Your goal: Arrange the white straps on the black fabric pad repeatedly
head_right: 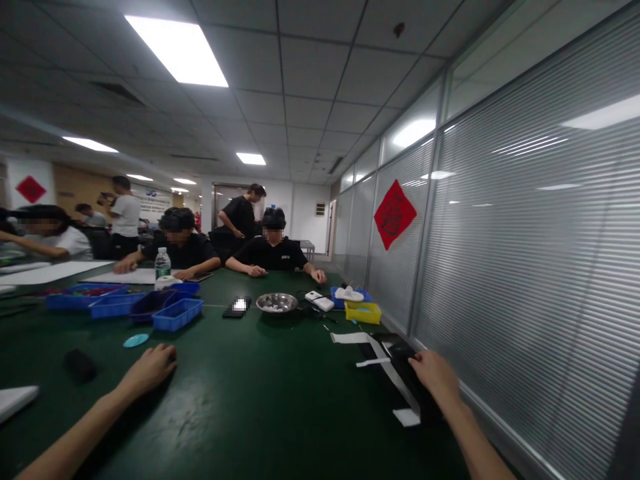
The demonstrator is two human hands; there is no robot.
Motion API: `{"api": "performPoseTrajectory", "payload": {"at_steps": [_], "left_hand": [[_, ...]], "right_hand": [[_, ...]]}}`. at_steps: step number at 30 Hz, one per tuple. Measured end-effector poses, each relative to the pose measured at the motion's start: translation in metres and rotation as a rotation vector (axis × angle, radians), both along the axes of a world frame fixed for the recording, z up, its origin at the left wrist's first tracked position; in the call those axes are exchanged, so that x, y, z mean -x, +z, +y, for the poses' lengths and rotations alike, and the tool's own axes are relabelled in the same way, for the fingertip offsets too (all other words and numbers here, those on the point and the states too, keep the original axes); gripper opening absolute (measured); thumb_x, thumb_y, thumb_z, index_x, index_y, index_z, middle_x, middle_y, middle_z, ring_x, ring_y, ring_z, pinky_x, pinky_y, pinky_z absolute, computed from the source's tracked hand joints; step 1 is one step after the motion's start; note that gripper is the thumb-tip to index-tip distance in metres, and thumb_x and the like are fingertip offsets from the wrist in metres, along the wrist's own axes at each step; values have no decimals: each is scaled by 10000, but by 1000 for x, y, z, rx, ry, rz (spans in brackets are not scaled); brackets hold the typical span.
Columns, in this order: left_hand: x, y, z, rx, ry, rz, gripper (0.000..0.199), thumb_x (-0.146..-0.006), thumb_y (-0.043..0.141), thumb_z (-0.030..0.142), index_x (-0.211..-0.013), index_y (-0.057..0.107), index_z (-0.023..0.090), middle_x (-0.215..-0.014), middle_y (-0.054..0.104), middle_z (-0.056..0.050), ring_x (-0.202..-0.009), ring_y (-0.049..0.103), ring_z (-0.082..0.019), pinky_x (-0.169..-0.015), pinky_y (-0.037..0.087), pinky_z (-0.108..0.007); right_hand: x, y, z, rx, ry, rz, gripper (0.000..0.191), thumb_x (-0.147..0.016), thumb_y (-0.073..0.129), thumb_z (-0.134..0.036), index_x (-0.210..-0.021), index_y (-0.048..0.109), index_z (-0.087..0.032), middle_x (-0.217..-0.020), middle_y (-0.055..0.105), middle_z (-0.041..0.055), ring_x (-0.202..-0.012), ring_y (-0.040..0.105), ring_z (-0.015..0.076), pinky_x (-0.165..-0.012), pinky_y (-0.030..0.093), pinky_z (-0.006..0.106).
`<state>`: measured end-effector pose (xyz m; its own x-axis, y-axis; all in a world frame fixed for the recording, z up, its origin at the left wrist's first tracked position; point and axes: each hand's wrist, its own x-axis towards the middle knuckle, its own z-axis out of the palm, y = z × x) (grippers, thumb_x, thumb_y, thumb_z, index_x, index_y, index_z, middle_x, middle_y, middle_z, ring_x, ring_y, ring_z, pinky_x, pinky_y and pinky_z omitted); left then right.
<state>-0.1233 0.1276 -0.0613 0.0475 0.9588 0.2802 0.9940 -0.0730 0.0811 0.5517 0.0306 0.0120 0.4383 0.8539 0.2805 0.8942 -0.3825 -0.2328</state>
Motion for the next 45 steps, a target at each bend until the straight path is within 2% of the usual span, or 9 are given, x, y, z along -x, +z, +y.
{"api": "performPoseTrajectory", "payload": {"at_steps": [6, 13, 18, 21, 23, 31, 35, 41, 45], "left_hand": [[0, 0, -1, 3, 3, -18, 251, -823, 415, 292, -949, 590, 164, -1013, 570, -111, -937, 537, -249, -809, 427, -350], [1, -2, 1, 2, 6, -12, 265, -820, 415, 289, -968, 596, 164, -1021, 570, -114, -939, 542, -252, -814, 429, -353], [3, -4, 2, -6, -14, -9, 276, -820, 414, 318, -961, 596, 165, -1020, 571, -115, -946, 537, -257, -832, 430, -369], [3, -4, 1, 5, -11, -24, 286, -815, 408, 319, -963, 598, 164, -1032, 571, -120, -951, 537, -267, -825, 437, -375], [3, -4, 2, 9, -19, -22, 303, -815, 397, 322, -968, 598, 156, -1037, 572, -129, -950, 540, -274, -814, 443, -378], [9, -10, 10, 5, -45, -7, 350, -803, 380, 341, -974, 609, 139, -1037, 579, -153, -948, 554, -299, -802, 452, -391], [7, -8, 8, 13, -32, -12, 324, -801, 408, 345, -953, 619, 152, -1034, 591, -145, -945, 559, -288, -804, 454, -379], [6, -6, 6, 12, -35, -42, 343, -800, 406, 337, -977, 624, 141, -1046, 588, -153, -956, 556, -299, -816, 452, -393], [5, -6, 4, 14, -33, -16, 348, -804, 397, 342, -980, 620, 139, -1046, 584, -151, -963, 554, -292, -818, 450, -386]], "right_hand": [[-8, -5, -2, 41, -38, -5, 260, -810, 499, -349, -763, 706, -198, -866, 719, 125, -857, 669, 298, -650, 457, 344], [-5, -18, 0, 62, -49, -34, 227, -802, 512, -298, -812, 693, -162, -885, 716, 154, -845, 676, 300, -646, 466, 340], [0, -11, -7, 28, -37, -80, 298, -861, 442, -343, -849, 665, -144, -923, 702, 154, -899, 659, 285, -712, 464, 349], [7, -4, -20, -12, -57, -88, 364, -898, 354, -389, -920, 634, -158, -948, 691, 146, -901, 654, 277, -693, 458, 348], [10, -5, -34, -12, -59, -79, 359, -893, 353, -415, -890, 619, -174, -895, 694, 128, -851, 659, 269, -664, 449, 343], [15, -42, -80, 38, -10, 80, 360, -837, 414, -495, -829, 599, -187, -823, 697, 97, -761, 657, 242, -610, 434, 312], [29, -39, -83, 58, 15, 132, 337, -808, 457, -483, -845, 620, -191, -805, 703, 90, -762, 663, 247, -610, 431, 304], [41, -32, -84, 85, 74, 214, 371, -775, 490, -443, -967, 629, -157, -903, 709, 112, -827, 665, 245, -646, 455, 297], [37, -37, -81, -1, 80, 321, 417, -744, 512, -433, -1025, 608, -139, -958, 709, 117, -862, 666, 232, -708, 480, 282]]}}
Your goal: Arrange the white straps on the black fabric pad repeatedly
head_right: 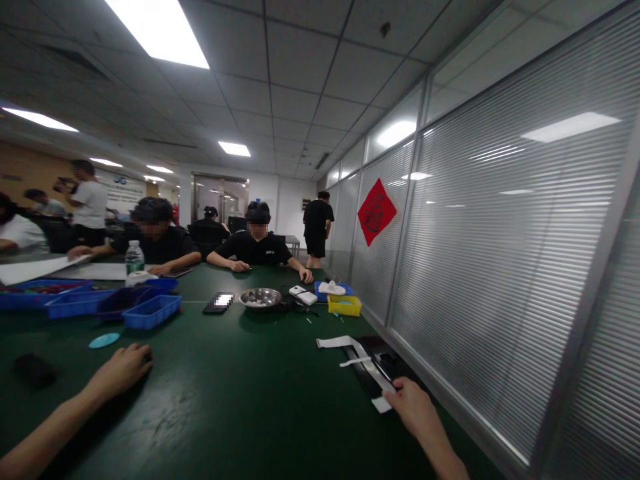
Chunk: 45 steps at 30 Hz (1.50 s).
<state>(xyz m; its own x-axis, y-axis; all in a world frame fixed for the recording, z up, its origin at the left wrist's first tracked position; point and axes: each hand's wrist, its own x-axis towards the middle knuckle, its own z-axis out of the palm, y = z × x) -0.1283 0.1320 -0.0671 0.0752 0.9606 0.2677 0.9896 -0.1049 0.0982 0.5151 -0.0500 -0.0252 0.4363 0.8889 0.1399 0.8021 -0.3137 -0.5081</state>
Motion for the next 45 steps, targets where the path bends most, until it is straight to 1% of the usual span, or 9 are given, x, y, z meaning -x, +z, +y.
{"api": "performPoseTrajectory", "payload": {"at_steps": [8, 13, 18, 21, 26, 31, 35, 40, 45], "left_hand": [[-7, 5, -7, -13, 31, 6, 327, -801, 397, 322, -973, 612, 145, -1031, 577, -139, -961, 541, -285, -812, 441, -384], [-8, 7, -8, 4, 31, 12, 332, -801, 392, 326, -971, 612, 144, -1039, 576, -144, -962, 538, -293, -794, 447, -386], [-8, 7, -9, 2, 35, -8, 334, -797, 401, 318, -987, 614, 145, -1046, 577, -143, -973, 535, -291, -817, 443, -389], [-8, 7, -8, 8, 31, -18, 338, -799, 409, 324, -999, 616, 146, -1056, 576, -139, -983, 535, -291, -832, 443, -389], [-6, 5, -6, 16, 20, -4, 338, -816, 396, 320, -996, 613, 133, -1054, 576, -150, -982, 538, -299, -823, 447, -390], [-4, 2, -4, 3, 7, 28, 347, -822, 386, 323, -1008, 607, 131, -1063, 571, -156, -980, 540, -306, -812, 446, -393], [-6, 3, -6, 5, 14, 35, 345, -818, 389, 316, -1011, 605, 129, -1063, 571, -153, -985, 539, -301, -820, 444, -391], [-10, 7, -10, -5, 30, 9, 334, -805, 410, 319, -1012, 610, 150, -1057, 573, -139, -992, 537, -287, -828, 443, -384], [-8, 4, -8, -11, 19, -12, 319, -801, 414, 325, -975, 617, 151, -1038, 572, -143, -973, 537, -290, -826, 441, -394]], "right_hand": [[3, 8, 11, -128, -82, 356, 360, -748, 488, -330, -1022, 616, -134, -982, 718, 128, -851, 678, 235, -600, 519, 264], [22, 29, 14, -213, 19, 211, 332, -777, 475, -364, -982, 639, -160, -983, 713, 114, -878, 668, 237, -686, 528, 297], [63, 53, 14, -453, 106, 2, 291, -808, 474, -381, -944, 630, -177, -886, 690, 90, -821, 638, 238, -743, 507, 334], [91, 62, 15, -557, 257, -183, 245, -863, 437, -330, -961, 617, -197, -913, 653, 82, -831, 609, 230, -760, 495, 346], [125, 49, 22, -496, 522, -521, 231, -864, 405, -127, -952, 612, -181, -978, 600, 87, -923, 559, 221, -831, 463, 351], [135, 22, 24, -247, 623, -569, 202, -824, 468, -100, -911, 623, -197, -972, 609, 57, -873, 573, 187, -749, 470, 285], [116, 22, 30, -170, 615, -438, 213, -868, 486, -307, -981, 635, -205, -971, 632, 48, -884, 599, 185, -759, 470, 280], [46, 40, 60, -130, 124, -450, 345, -914, 395, -364, -1113, 598, -169, -1108, 630, 104, -1032, 582, 209, -889, 422, 299], [-18, 39, 77, 40, -65, -425, 256, -817, 534, -272, -919, 665, -76, -952, 675, 201, -909, 642, 302, -734, 472, 357]]}}
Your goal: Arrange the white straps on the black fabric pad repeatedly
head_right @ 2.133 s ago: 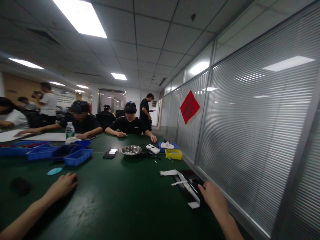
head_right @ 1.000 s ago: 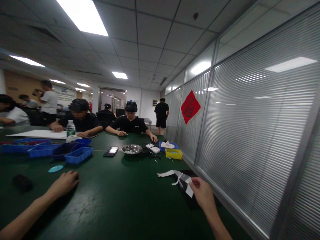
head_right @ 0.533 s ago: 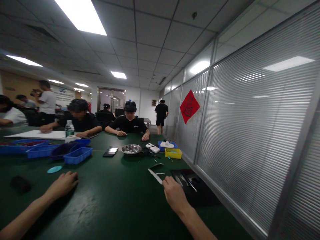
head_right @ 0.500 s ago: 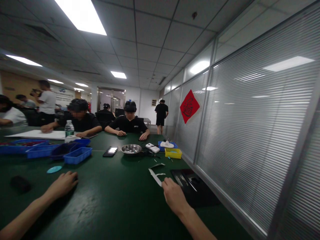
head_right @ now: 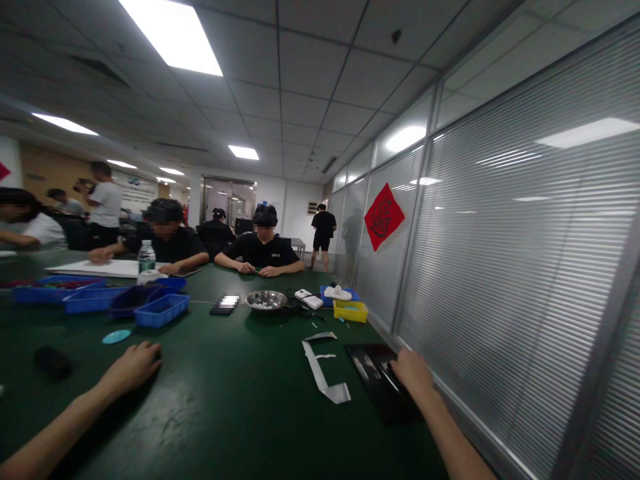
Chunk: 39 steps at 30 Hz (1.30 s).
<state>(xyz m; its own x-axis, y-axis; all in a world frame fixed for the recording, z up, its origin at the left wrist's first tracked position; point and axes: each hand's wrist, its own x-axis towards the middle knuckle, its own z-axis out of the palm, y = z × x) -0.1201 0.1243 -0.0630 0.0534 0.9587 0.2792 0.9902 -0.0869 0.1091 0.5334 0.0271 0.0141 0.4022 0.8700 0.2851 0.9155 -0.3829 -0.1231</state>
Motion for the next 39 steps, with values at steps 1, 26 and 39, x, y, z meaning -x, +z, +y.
{"api": "performPoseTrajectory", "payload": {"at_steps": [1, 26, 39], "left_hand": [[1, -1, 1, 1, -1, 0, 315, -802, 414, 325, -971, 616, 152, -1035, 572, -142, -973, 536, -290, -827, 440, -394], [-5, 7, -2, 23, 46, 77, 299, -835, 446, 309, -1026, 605, 143, -1048, 566, -139, -998, 519, -278, -836, 424, -372], [-11, 15, -9, 30, 51, 59, 289, -834, 459, 295, -1032, 611, 149, -1074, 566, -144, -999, 522, -269, -846, 423, -374]], "right_hand": [[-6, -4, 1, 21, -14, 14, 233, -809, 542, -271, -876, 674, -92, -914, 687, 186, -871, 656, 290, -699, 476, 339], [192, 24, 18, -228, 878, 86, 296, -895, 465, -359, -1037, 661, -189, -1002, 637, 78, -959, 557, 205, -887, 400, 316], [293, -13, 71, 37, 1093, 41, 215, -859, 554, -299, -988, 697, -205, -959, 653, 67, -925, 563, 196, -821, 392, 275]]}}
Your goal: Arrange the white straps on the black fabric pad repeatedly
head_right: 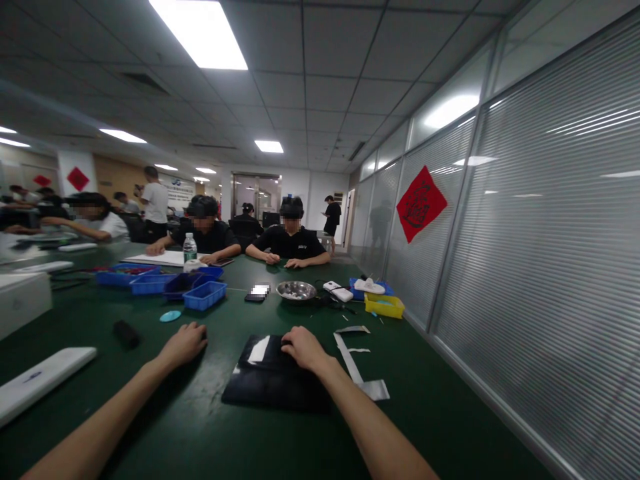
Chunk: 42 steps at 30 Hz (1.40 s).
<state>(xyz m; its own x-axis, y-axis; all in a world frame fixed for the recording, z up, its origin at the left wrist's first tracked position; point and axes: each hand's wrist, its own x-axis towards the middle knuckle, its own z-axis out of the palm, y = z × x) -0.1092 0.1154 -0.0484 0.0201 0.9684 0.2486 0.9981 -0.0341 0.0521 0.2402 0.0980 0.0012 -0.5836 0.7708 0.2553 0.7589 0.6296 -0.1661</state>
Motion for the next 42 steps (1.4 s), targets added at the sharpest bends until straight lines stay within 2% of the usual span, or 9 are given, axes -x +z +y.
{"api": "performPoseTrajectory", "payload": {"at_steps": [10, 16, 19, 22, 26, 28, 30, 33, 42], "left_hand": [[-2, 1, -1, 0, 10, 10, 281, -832, 466, 286, -1025, 612, 145, -1078, 573, -154, -1015, 520, -279, -842, 423, -380], [2, -4, 2, -15, -12, 27, 290, -837, 450, 298, -1021, 610, 141, -1069, 571, -152, -992, 528, -274, -832, 427, -369], [3, -5, 2, -15, -23, 20, 301, -837, 442, 305, -1022, 608, 137, -1068, 570, -151, -993, 525, -277, -832, 428, -370], [2, -4, 1, -5, -22, 10, 302, -832, 440, 299, -1027, 609, 141, -1068, 569, -147, -995, 522, -279, -836, 428, -375], [1, -3, 1, 3, -11, 4, 291, -827, 442, 290, -1017, 610, 149, -1071, 567, -142, -1010, 517, -282, -833, 432, -378], [2, -4, 2, 2, -11, 9, 288, -826, 442, 293, -1012, 611, 150, -1072, 566, -143, -1010, 518, -283, -829, 434, -380], [2, -4, 2, 4, -10, 16, 291, -831, 437, 299, -1011, 611, 150, -1071, 566, -145, -1005, 520, -283, -827, 435, -382], [3, -5, 2, 6, -11, 32, 303, -842, 428, 306, -1031, 605, 147, -1075, 564, -145, -1008, 520, -280, -832, 433, -380], [1, -3, -1, 1, -19, 53, 297, -847, 434, 298, -1025, 603, 131, -1072, 571, -152, -1003, 525, -284, -837, 431, -382]], "right_hand": [[5, -10, 2, 11, -18, 16, 250, -862, 540, -305, -1024, 696, -197, -989, 661, 82, -947, 573, 215, -837, 400, 291], [-3, 2, -20, -28, -72, 78, 360, -841, 565, -291, -1187, 595, -198, -1127, 609, 77, -1035, 550, 203, -902, 396, 282], [-23, 12, -44, -80, -147, 96, 242, -843, 550, -279, -1058, 621, -194, -1070, 602, 74, -985, 554, 204, -858, 416, 294], [-57, 17, -72, -139, -311, 97, 125, -835, 548, -283, -913, 596, -198, -967, 600, 62, -882, 561, 200, -763, 431, 304], [-107, 11, -100, -73, -522, 74, 239, -795, 585, -424, -891, 569, -206, -928, 597, 64, -820, 555, 212, -675, 437, 315], [-123, 4, -108, -2, -576, 61, 312, -758, 608, -487, -892, 575, -207, -929, 600, 69, -816, 558, 223, -665, 445, 326], [-130, -3, -112, 47, -578, 42, 311, -754, 609, -488, -886, 588, -207, -935, 608, 72, -828, 565, 230, -682, 453, 336], [-129, -9, -111, 52, -552, -3, 202, -813, 558, -380, -882, 614, -198, -944, 623, 88, -848, 577, 232, -716, 459, 347], [-135, -10, -107, -3, -506, -69, 198, -847, 453, -191, -862, 648, -165, -887, 659, 108, -790, 622, 211, -711, 471, 325]]}}
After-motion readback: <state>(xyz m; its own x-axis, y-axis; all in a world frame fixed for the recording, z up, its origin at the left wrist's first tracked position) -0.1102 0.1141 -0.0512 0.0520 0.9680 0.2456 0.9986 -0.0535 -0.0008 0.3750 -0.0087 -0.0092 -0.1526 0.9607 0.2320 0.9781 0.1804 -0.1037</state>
